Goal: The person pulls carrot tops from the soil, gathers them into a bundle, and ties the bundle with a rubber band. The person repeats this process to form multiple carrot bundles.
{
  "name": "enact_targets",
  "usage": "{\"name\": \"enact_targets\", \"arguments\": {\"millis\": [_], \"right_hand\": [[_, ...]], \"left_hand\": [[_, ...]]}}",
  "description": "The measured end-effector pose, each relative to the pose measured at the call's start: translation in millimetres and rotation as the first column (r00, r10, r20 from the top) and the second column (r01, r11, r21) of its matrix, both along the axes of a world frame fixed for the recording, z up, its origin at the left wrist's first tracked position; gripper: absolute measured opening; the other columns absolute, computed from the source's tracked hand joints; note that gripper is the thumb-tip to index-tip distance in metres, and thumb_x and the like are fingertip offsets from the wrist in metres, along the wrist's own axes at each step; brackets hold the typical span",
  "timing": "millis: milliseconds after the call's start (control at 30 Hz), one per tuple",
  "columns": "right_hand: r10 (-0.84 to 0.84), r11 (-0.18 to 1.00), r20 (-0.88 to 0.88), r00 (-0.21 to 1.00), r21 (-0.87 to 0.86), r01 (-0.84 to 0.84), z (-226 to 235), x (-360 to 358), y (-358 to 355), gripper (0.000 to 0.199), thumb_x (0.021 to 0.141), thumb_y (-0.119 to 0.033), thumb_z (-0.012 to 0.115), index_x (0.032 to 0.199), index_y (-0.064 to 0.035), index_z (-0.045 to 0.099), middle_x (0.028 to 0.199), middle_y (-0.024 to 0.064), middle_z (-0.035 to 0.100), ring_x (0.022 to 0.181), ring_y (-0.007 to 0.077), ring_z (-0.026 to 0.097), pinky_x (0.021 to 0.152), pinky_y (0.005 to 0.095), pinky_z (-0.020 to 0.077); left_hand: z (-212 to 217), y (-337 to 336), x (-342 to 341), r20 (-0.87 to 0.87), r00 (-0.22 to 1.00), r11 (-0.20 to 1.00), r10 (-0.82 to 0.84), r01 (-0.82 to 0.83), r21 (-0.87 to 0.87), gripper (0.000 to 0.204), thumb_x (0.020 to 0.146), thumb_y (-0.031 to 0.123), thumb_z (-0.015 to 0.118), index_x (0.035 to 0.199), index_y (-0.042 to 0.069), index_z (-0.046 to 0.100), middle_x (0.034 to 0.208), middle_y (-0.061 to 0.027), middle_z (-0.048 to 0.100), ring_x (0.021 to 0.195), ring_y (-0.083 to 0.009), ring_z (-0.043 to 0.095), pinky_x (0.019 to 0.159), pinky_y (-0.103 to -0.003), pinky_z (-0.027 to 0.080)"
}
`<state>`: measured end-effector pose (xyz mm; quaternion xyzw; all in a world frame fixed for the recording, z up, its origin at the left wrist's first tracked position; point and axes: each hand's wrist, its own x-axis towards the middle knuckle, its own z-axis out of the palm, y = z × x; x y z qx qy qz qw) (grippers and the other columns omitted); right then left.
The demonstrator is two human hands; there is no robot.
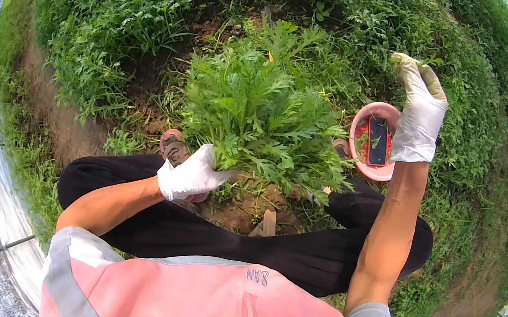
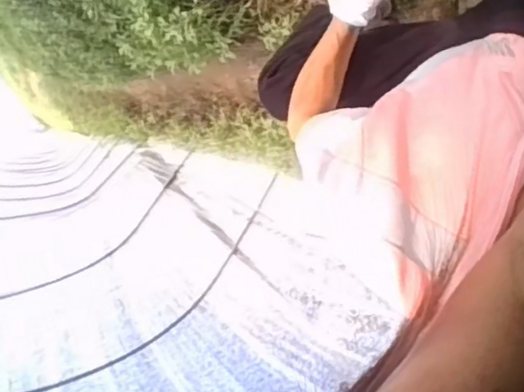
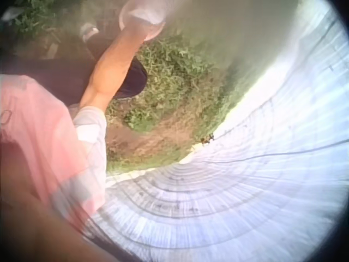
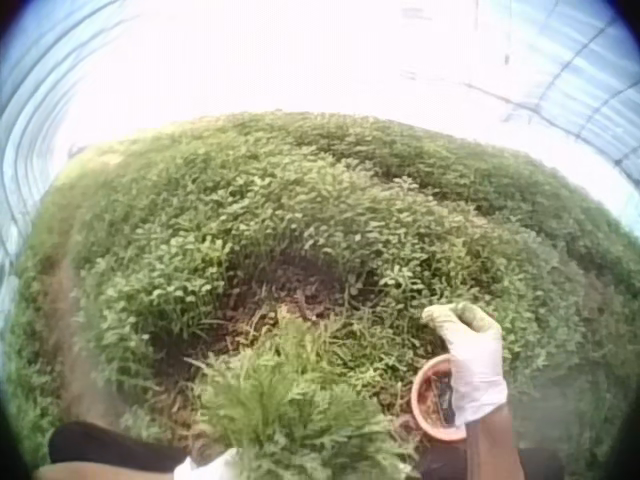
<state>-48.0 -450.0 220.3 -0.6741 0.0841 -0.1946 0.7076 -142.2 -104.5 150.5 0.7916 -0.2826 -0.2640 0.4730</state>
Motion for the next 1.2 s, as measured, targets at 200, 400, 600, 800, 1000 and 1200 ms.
{"name": "enact_targets", "arguments": {"millis": [200, 400, 600, 800, 1000, 1200], "right_hand": [[0.266, 0.823, -0.133, 0.955, -0.484, -0.297, 14.0, -33.9, 34.7, 0.024, 0.084, -0.010, 0.076, 0.108, -0.0069, 0.074, 0.107, 0.0042, 0.065, 0.102, 0.0132, 0.058, 0.089, 0.0262, 0.0477], [0.456, 0.512, -0.115, 0.882, -0.778, -0.366, 12.1, -44.8, 64.4, 0.018, 0.075, -0.010, 0.083, 0.089, -0.0061, 0.072, 0.098, 0.0059, 0.065, 0.098, 0.0235, 0.056, 0.089, 0.0356, 0.0439], [0.214, 0.963, -0.083, 0.973, -0.147, -0.225, 4.7, -38.1, 71.8, 0.012, 0.081, -0.005, 0.077, 0.093, -0.0061, 0.072, 0.095, 0.0051, 0.069, 0.096, 0.0198, 0.061, 0.089, 0.0306, 0.0465], [-0.097, 0.397, 0.142, 0.985, -0.902, 0.169, 1.5, -22.9, 16.4, 0.033, 0.082, -0.007, 0.075, 0.114, -0.0153, 0.073, 0.127, 0.0085, 0.061, 0.122, 0.0274, 0.050, 0.104, 0.0391, 0.0412], [0.217, 0.562, 0.106, 0.970, -0.826, -0.036, 14.8, -53.1, 70.5, 0.020, 0.072, -0.019, 0.084, 0.090, -0.0127, 0.076, 0.125, 0.0068, 0.063, 0.128, 0.0299, 0.044, 0.108, 0.0432, 0.0333], [0.316, 0.543, 0.078, 0.946, -0.832, -0.113, -11.0, -56.4, 88.6, 0.019, 0.072, -0.015, 0.082, 0.089, -0.0133, 0.074, 0.125, 0.0052, 0.064, 0.129, 0.0314, 0.044, 0.107, 0.0446, 0.0335]], "left_hand": [[-8.7, 0.1, -5.8, -0.215, 0.960, 0.979, 0.182, -0.196, -0.047, 0.016, 0.088, 0.003, 0.066, 0.101, -0.005, 0.064, 0.073, -0.0050, 0.065, 0.067, -0.0076, 0.045, 0.058, -0.030, 0.043], [-9.0, -7.2, -6.9, -0.248, 0.943, 0.967, 0.220, -0.244, -0.071, 0.017, 0.088, 0.004, 0.066, 0.104, -0.004, 0.066, 0.077, -0.0044, 0.067, 0.068, -0.0075, 0.046, 0.058, -0.031, 0.044], [-10.9, -1.4, -4.2, -0.332, 0.901, 0.951, 0.278, -0.307, -0.036, 0.021, 0.089, 0.005, 0.065, 0.108, -0.003, 0.062, 0.084, -0.0054, 0.068, 0.070, -0.0114, 0.053, 0.061, -0.031, 0.047], [-4.3, -4.4, -4.3, -0.314, 0.882, 0.935, 0.351, -0.350, 0.063, 0.026, 0.088, 0.007, 0.066, 0.110, -0.005, 0.060, 0.096, -0.0127, 0.071, 0.082, -0.0177, 0.061, 0.076, -0.034, 0.051], [-24.9, -2.7, -7.4, -0.320, 0.868, 0.919, 0.379, -0.393, 0.024, 0.027, 0.088, 0.008, 0.066, 0.110, -0.006, 0.061, 0.093, -0.0137, 0.071, 0.078, -0.0165, 0.061, 0.071, -0.032, 0.051], [-23.1, -9.3, -7.7, -0.385, 0.836, 0.910, 0.392, -0.414, 0.027, 0.028, 0.088, 0.009, 0.067, 0.110, -0.007, 0.061, 0.090, -0.0130, 0.070, 0.077, -0.0151, 0.059, 0.070, -0.032, 0.050]]}}
